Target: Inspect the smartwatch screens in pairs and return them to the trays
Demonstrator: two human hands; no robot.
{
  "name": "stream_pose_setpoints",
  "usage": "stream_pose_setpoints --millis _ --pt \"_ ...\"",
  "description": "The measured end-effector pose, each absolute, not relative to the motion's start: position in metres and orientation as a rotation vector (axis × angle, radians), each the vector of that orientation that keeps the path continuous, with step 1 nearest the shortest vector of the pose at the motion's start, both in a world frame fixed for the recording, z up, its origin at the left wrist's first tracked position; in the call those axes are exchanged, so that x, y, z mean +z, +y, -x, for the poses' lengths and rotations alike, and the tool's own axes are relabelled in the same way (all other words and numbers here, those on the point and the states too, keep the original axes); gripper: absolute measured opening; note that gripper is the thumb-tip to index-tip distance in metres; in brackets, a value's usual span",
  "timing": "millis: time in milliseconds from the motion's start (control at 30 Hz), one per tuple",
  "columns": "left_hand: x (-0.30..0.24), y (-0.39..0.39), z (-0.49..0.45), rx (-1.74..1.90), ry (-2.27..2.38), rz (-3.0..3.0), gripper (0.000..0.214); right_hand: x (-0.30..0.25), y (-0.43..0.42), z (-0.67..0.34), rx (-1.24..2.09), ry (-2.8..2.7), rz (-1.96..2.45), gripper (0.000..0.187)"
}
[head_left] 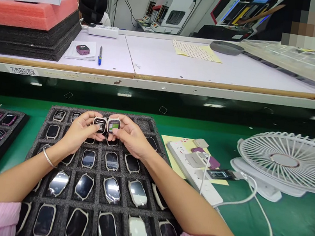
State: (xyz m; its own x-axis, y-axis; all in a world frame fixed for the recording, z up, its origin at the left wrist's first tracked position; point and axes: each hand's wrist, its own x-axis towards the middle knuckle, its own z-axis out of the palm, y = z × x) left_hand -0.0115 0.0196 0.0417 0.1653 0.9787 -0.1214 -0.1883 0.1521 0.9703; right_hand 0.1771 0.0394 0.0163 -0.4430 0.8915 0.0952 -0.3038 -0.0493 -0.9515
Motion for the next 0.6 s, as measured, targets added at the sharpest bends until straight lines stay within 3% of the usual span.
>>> stream_pose_setpoints --millis 467,600 --pt "0.041 0.0197 0.0117 1.09 0.973 -1.061 0.044 0.0131 0.0411 -0.1779 1.625 -1.327 0.694 0.045" --pt "0.0406 0.0201 0.0112 1.068 0.991 -1.029 0.035 0.012 0.0419 -0.1764 1.626 -1.291 0.721 0.039"
